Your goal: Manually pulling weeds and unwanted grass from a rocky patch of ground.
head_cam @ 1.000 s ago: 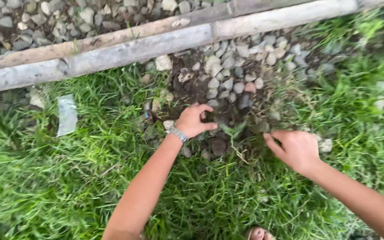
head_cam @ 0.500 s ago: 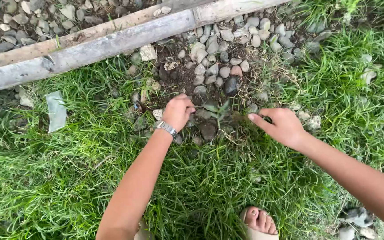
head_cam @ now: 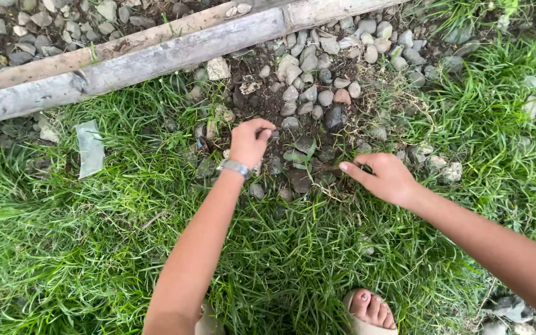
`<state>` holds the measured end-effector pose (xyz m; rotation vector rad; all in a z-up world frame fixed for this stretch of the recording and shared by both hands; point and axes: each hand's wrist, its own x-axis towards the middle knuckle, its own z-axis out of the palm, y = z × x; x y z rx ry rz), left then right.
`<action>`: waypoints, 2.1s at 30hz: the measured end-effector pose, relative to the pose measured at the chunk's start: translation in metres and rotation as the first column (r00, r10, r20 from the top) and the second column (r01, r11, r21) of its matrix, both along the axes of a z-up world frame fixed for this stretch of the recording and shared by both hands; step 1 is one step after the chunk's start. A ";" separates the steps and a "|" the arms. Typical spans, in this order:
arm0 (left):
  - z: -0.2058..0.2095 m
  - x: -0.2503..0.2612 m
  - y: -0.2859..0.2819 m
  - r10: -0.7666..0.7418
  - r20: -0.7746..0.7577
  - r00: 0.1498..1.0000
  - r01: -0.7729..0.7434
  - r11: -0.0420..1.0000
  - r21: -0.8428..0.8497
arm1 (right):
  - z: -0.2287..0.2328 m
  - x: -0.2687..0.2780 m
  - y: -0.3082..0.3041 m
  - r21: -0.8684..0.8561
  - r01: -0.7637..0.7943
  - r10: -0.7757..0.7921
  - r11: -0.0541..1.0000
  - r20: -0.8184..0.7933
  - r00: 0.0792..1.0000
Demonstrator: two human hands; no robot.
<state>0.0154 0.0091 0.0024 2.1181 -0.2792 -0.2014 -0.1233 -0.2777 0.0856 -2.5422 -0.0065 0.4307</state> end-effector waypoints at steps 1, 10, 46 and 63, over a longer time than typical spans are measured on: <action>-0.003 -0.001 -0.008 0.004 -0.002 1.000 -0.004 1.000 -0.001 | -0.002 -0.001 0.002 -0.001 -0.004 0.004 1.000 -0.002 1.000; -0.013 0.001 -0.033 -0.402 0.347 0.847 0.155 0.812 0.563 | -0.011 -0.003 0.003 0.012 -0.053 0.052 0.999 0.024 0.998; -0.001 0.015 -0.030 -0.261 -0.301 0.917 0.387 0.764 0.516 | -0.024 -0.015 -0.001 -0.018 -0.035 0.033 0.999 -0.067 0.997; 0.008 0.024 -0.025 -0.100 -0.071 0.992 0.114 0.967 0.226 | -0.028 -0.008 0.011 -0.012 -0.042 0.041 0.999 -0.115 0.993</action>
